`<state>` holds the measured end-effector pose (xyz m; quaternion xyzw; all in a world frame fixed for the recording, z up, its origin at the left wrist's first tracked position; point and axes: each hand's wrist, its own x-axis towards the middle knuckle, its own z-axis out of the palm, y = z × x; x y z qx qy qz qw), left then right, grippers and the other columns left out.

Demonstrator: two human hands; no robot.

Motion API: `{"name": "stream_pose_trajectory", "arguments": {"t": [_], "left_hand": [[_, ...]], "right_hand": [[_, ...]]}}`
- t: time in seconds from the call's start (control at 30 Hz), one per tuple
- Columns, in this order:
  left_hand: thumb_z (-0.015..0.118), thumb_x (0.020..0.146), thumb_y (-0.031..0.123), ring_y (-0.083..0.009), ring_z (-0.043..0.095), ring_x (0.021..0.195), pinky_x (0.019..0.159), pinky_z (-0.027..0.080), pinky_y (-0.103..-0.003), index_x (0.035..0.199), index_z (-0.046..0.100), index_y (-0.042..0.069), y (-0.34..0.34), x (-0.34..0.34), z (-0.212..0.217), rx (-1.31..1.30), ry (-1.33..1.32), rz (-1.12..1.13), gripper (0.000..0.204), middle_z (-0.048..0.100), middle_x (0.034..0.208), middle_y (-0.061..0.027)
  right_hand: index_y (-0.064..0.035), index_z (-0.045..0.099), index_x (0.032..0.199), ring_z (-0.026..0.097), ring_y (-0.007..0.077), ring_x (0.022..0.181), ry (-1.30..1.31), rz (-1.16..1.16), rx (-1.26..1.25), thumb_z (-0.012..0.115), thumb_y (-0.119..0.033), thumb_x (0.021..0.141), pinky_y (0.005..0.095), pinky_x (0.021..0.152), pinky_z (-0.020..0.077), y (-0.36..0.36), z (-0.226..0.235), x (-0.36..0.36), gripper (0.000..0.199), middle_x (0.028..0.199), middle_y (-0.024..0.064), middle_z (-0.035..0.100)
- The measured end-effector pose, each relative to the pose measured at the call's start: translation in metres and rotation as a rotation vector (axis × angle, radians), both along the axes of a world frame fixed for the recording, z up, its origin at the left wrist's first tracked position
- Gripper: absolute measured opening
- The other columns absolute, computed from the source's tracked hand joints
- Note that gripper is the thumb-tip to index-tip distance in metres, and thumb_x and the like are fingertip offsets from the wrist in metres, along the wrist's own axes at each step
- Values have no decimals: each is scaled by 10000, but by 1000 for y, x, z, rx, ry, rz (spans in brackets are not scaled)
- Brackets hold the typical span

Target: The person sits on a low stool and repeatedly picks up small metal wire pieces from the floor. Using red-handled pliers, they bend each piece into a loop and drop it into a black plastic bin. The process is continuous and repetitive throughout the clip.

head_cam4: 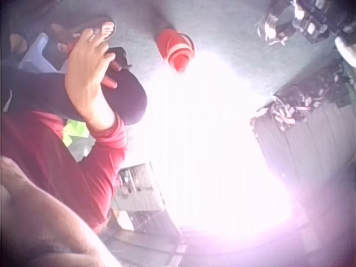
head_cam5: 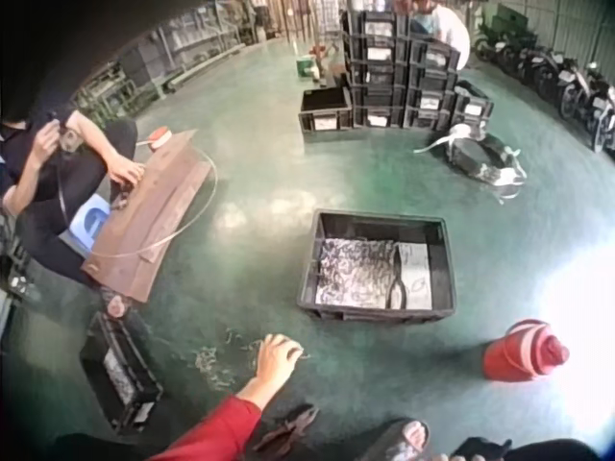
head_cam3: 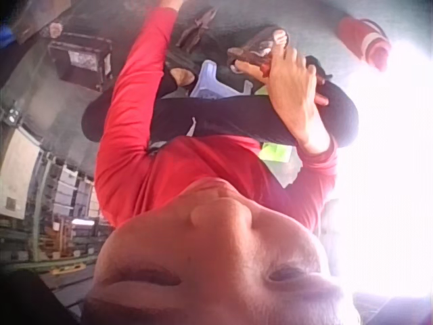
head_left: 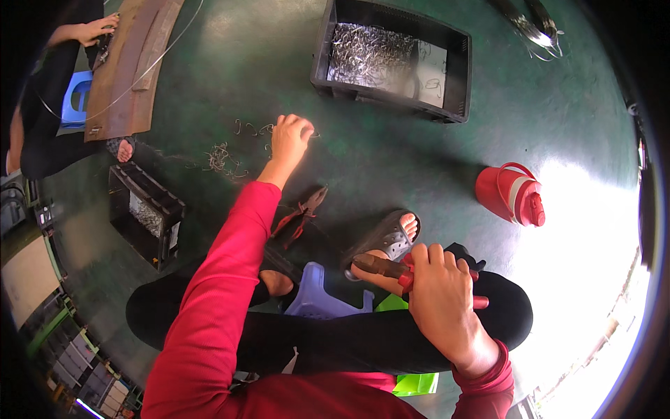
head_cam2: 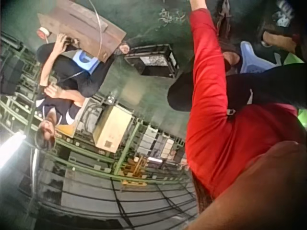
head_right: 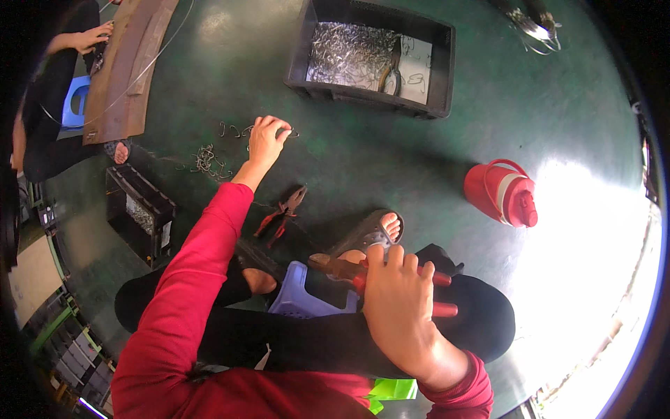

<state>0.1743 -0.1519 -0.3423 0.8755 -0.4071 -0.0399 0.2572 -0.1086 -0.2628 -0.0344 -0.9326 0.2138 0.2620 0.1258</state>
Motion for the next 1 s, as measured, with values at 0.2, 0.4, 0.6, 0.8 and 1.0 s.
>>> {"name": "stream_pose_trajectory", "arguments": {"t": [0.2,0.4,0.6,0.8,1.0], "left_hand": [[774,747,192,-266,548,913,775,449,-404,832,675,150,8,-6,-30,105,-64,-82,137,598,916,-7],[677,888,196,-141,544,846,735,434,-300,917,666,122,-13,-12,34,-116,631,97,80,618,908,5],[591,962,186,-56,556,865,753,427,-212,1024,620,85,-6,-38,180,-467,1272,27,122,629,948,16],[572,967,151,-65,575,910,764,460,-221,1077,657,53,34,-76,289,-585,1292,-31,170,637,956,6],[566,967,121,-89,606,673,601,499,-226,1117,657,-10,78,-109,349,-565,1291,1,220,625,865,-26]], "right_hand": [[-53,528,984,595,321,835,21,5,-5,694,-60,701,428,739,464,-2,-3,10,329,887,121,563],[-29,538,1014,621,366,869,-153,-328,256,694,-58,761,454,723,484,-17,17,23,299,927,181,590],[11,593,992,580,233,663,-344,-550,394,708,-155,861,336,674,465,-26,39,21,241,712,126,599],[1,609,1010,604,249,738,-339,-490,564,701,-199,865,339,676,472,-17,53,19,264,768,139,623],[-10,615,1053,604,152,727,-314,-343,717,706,-224,870,308,691,483,11,62,21,296,809,91,649]]}}
